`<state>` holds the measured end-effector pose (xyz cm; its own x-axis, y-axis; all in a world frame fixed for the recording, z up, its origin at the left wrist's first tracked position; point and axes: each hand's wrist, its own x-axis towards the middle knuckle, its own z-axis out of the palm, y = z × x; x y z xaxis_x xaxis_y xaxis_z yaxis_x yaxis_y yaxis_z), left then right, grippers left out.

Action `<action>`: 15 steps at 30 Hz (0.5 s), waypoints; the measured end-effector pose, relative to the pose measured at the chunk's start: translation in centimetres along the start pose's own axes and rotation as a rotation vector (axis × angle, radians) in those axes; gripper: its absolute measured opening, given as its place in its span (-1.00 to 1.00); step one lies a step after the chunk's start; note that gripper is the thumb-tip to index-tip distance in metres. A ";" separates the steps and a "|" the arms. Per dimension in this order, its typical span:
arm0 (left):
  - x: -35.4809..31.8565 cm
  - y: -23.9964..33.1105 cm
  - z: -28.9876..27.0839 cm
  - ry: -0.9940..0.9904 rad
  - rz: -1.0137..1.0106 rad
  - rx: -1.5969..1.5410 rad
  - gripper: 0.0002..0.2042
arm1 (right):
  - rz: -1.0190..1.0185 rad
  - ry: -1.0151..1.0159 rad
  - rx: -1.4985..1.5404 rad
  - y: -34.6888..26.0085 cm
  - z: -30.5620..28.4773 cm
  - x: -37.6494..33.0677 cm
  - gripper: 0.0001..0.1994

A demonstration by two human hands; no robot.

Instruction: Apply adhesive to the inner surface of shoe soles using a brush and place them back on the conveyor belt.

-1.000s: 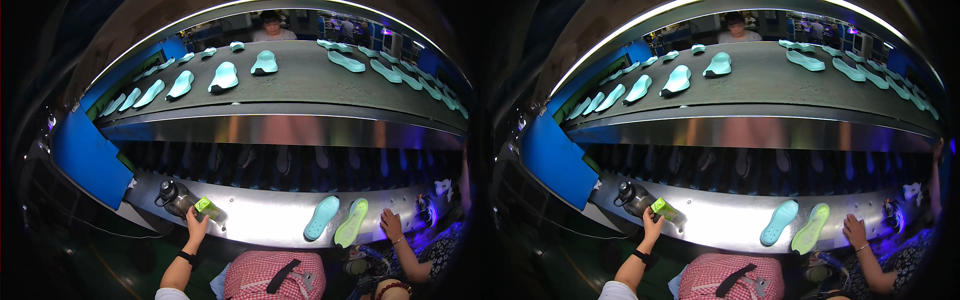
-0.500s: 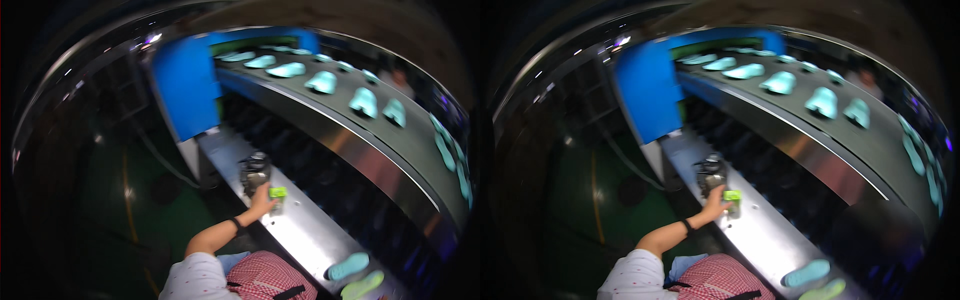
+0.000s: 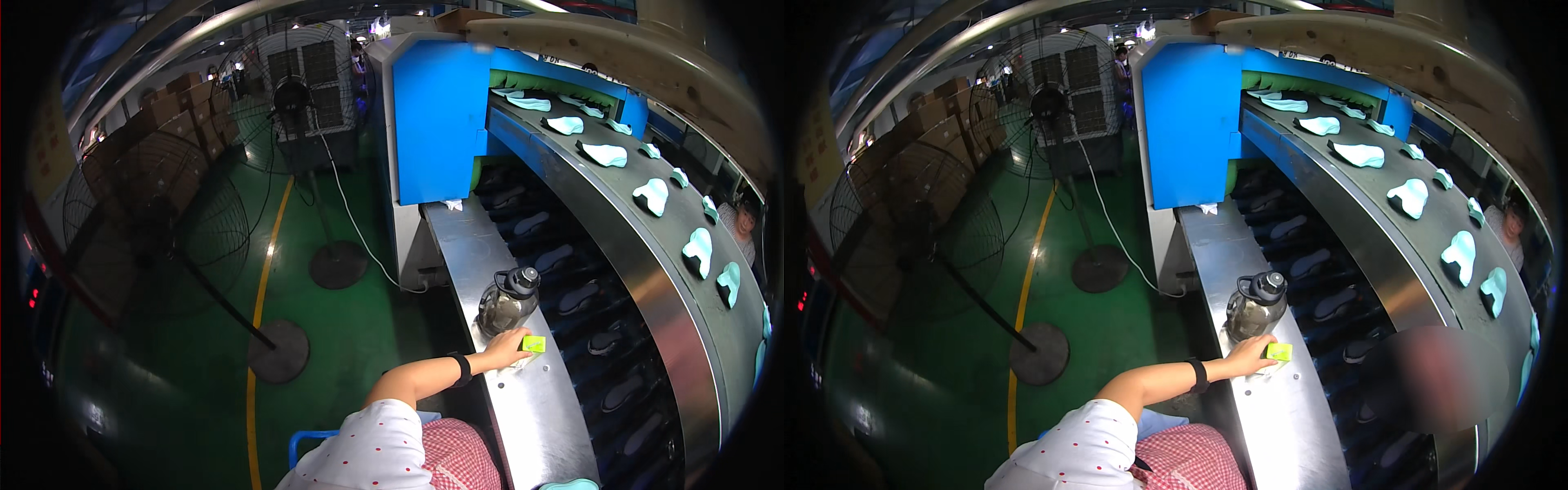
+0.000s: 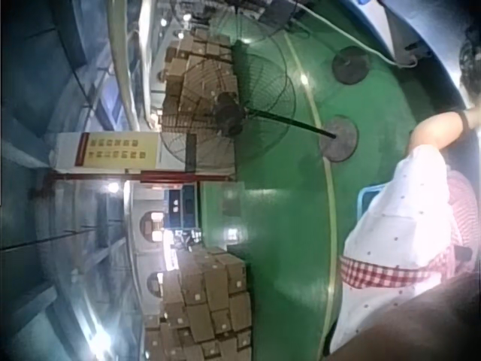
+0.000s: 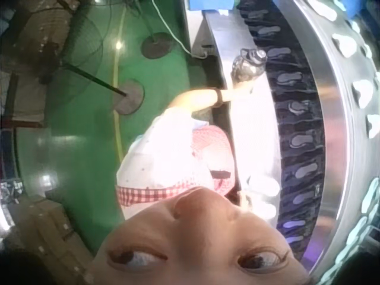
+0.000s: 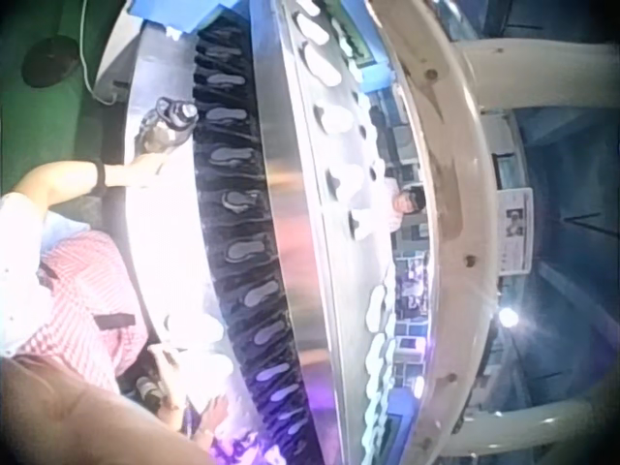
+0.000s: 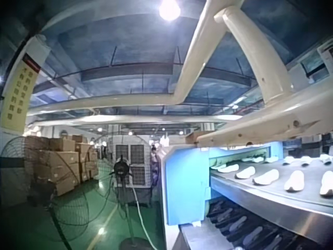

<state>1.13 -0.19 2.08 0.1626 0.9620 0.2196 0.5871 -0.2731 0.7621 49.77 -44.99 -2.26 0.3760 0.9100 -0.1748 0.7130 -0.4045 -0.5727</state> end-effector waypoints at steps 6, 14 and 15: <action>-1.6 2.2 -1.0 0.006 0.115 -0.012 -0.59 | -0.022 -0.449 0.233 -22.2 5.9 0.4 -0.80; -3.4 11.5 -4.5 0.023 0.513 -0.182 -0.61 | -0.308 -0.896 -0.322 -15.0 10.8 -3.6 -0.80; -3.4 12.9 -4.9 0.032 0.585 -0.216 -0.67 | -0.268 -0.906 -0.348 -15.3 11.0 -4.0 -0.81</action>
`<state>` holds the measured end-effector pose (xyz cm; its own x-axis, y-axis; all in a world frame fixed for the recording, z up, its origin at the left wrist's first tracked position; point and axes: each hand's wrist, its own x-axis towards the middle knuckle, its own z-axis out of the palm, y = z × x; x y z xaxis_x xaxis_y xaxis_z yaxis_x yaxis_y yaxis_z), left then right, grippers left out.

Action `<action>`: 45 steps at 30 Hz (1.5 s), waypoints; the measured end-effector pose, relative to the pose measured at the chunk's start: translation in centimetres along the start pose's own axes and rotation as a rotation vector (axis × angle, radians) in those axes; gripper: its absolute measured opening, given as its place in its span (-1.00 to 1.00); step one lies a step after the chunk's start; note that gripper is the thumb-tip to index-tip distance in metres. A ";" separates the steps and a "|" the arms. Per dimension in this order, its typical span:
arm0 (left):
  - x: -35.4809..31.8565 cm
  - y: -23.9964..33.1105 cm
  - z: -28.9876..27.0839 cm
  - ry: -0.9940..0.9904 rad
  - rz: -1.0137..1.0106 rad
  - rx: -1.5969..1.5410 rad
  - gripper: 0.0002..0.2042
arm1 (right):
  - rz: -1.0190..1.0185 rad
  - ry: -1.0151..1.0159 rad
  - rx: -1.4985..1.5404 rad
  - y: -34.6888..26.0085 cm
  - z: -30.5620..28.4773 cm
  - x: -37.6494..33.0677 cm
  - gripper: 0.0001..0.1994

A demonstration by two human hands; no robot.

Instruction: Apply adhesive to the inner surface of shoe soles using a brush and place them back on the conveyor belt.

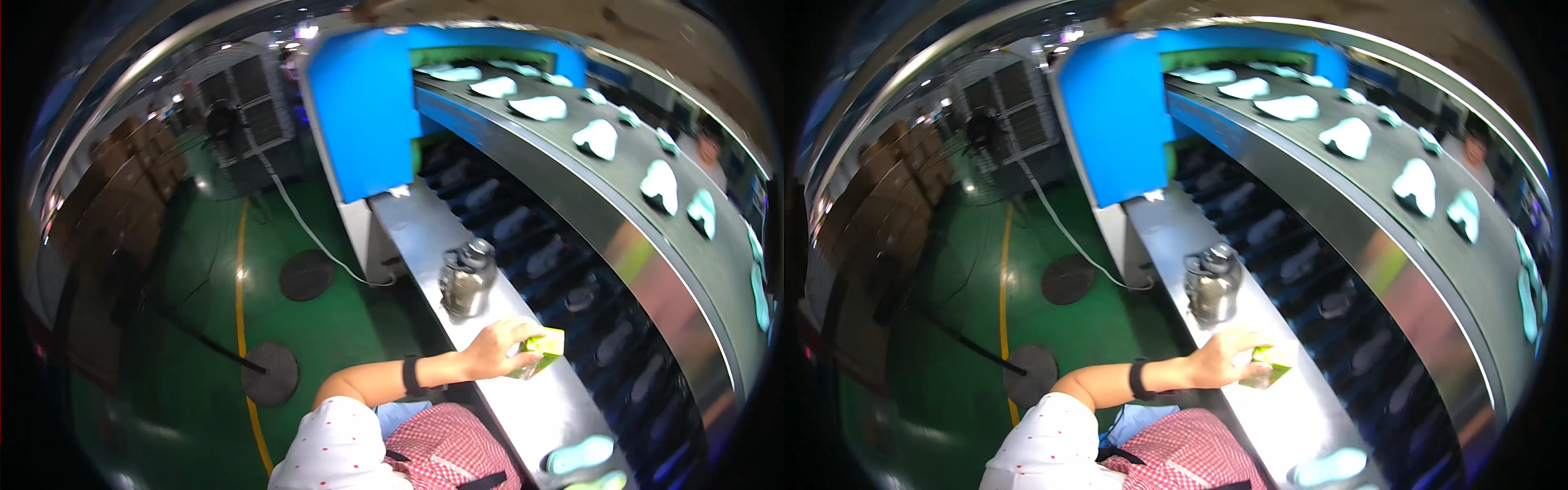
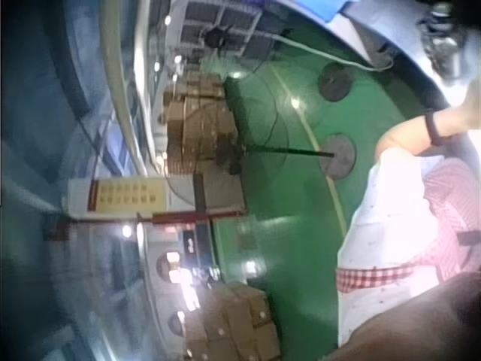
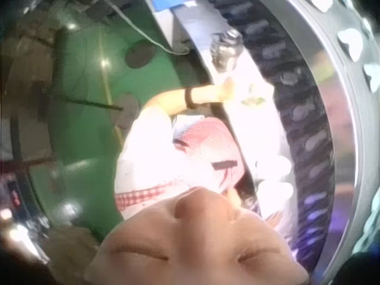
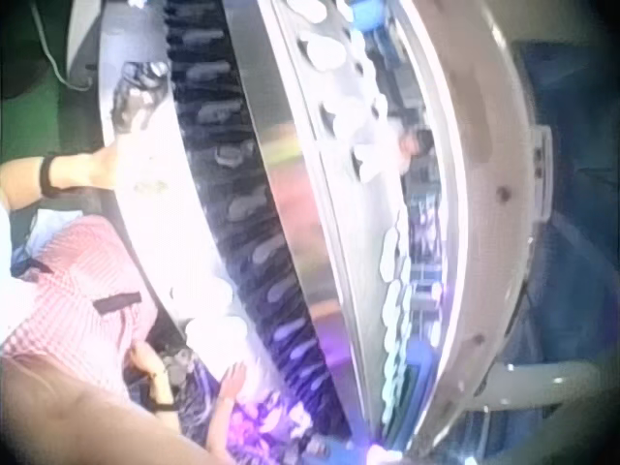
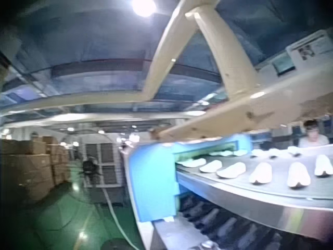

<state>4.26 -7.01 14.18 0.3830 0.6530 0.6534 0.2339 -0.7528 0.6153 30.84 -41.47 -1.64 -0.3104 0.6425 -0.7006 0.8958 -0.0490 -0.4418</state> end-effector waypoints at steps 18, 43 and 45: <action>5.4 15.9 -0.6 -0.281 0.788 -0.590 -0.71 | 0.232 -0.084 0.241 -4.5 2.8 2.1 -0.75; 5.6 18.4 1.3 -0.394 0.761 -0.662 -0.79 | 0.205 0.039 0.233 -6.1 1.5 2.4 -0.77; 5.5 17.4 2.3 -0.336 0.959 -0.701 -0.80 | 0.212 0.100 0.302 -6.6 0.2 1.4 -0.78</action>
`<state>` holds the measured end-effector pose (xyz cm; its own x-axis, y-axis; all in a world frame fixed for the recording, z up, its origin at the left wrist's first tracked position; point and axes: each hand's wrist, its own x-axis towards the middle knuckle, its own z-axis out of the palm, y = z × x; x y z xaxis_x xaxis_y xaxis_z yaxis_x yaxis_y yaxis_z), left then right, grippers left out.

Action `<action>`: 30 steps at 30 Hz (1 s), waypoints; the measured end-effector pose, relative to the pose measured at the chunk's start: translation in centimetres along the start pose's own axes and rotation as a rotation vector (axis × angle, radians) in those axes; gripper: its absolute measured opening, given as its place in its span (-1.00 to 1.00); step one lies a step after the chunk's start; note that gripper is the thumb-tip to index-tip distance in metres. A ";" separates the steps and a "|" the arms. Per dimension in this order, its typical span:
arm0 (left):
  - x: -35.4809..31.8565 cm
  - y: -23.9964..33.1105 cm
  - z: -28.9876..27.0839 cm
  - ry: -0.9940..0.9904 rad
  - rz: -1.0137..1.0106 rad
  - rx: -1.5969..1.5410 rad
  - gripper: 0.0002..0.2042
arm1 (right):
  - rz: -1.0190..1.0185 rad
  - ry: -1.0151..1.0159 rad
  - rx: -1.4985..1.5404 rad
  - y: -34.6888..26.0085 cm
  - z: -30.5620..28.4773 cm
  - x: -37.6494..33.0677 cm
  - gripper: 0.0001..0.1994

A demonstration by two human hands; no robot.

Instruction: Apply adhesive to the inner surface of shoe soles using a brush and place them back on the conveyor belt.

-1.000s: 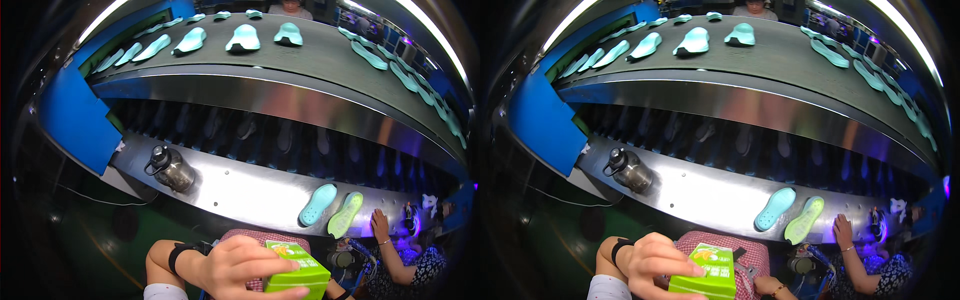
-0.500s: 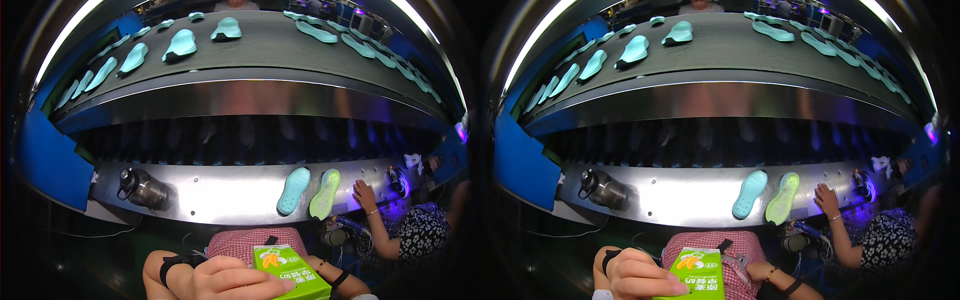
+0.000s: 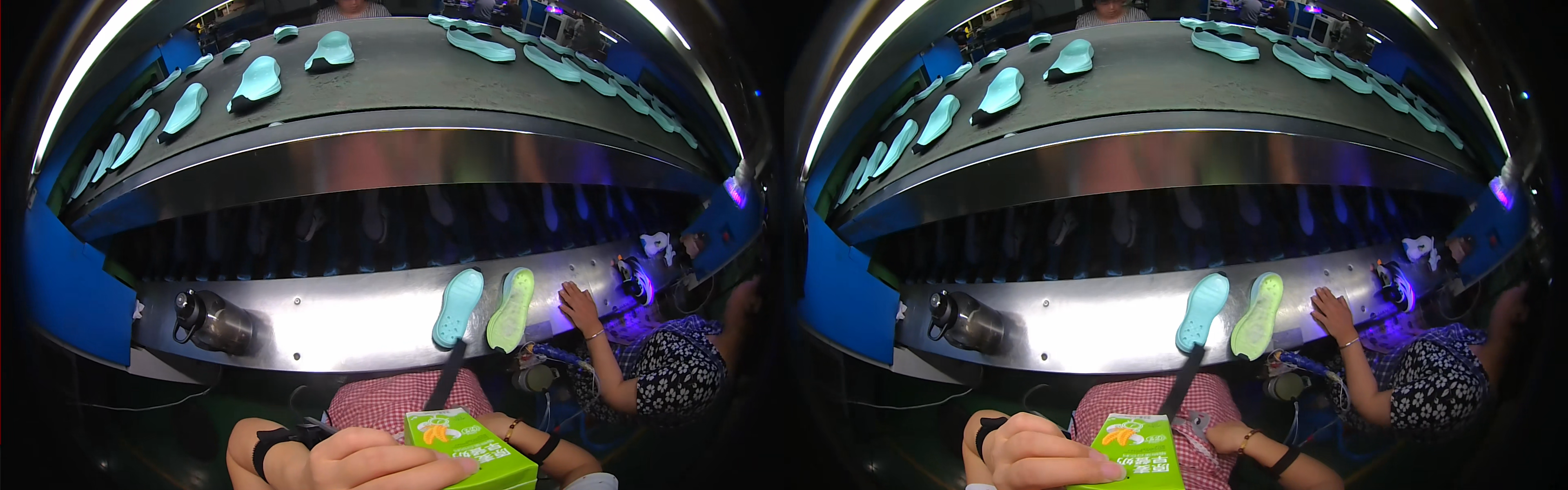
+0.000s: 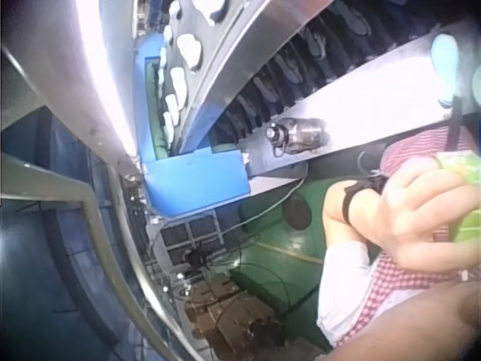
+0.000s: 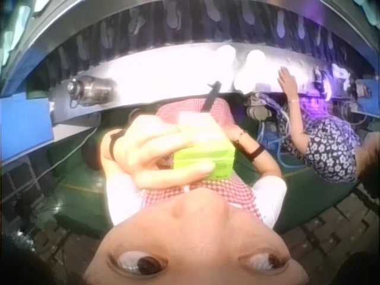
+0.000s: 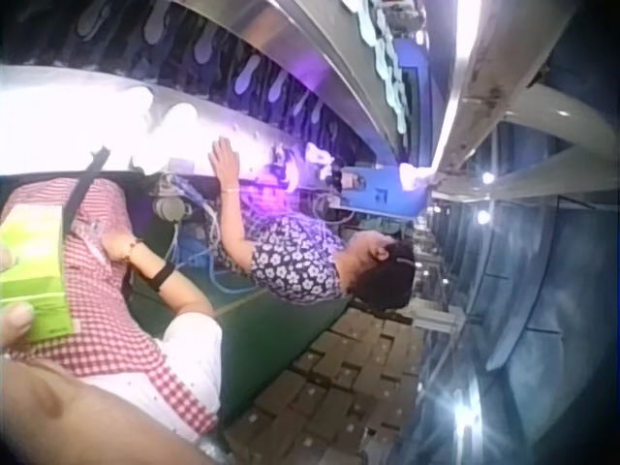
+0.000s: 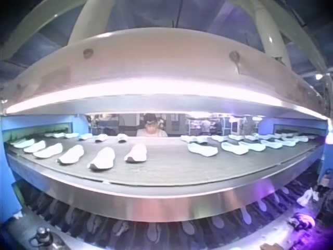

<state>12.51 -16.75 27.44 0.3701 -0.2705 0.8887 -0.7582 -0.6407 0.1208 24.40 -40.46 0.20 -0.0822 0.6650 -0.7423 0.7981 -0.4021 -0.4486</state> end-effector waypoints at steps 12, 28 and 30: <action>-0.4 -0.1 0.5 0.002 -0.028 0.070 -0.77 | 0.048 -0.064 0.027 -1.9 -2.7 -1.3 -0.75; -0.4 0.8 -1.0 -0.060 -0.216 0.116 -0.69 | 0.057 -0.132 -0.016 -2.4 -3.2 -1.4 -0.76; -0.4 0.9 -0.7 0.068 -0.309 0.101 -0.70 | 0.038 -0.109 -0.009 -2.1 -3.1 -1.4 -0.76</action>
<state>11.30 -16.69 27.45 0.5356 -0.0058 0.8445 -0.5570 -0.7540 0.3481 24.69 -38.59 3.77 -0.1158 0.5766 -0.8088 0.8072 -0.4198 -0.4149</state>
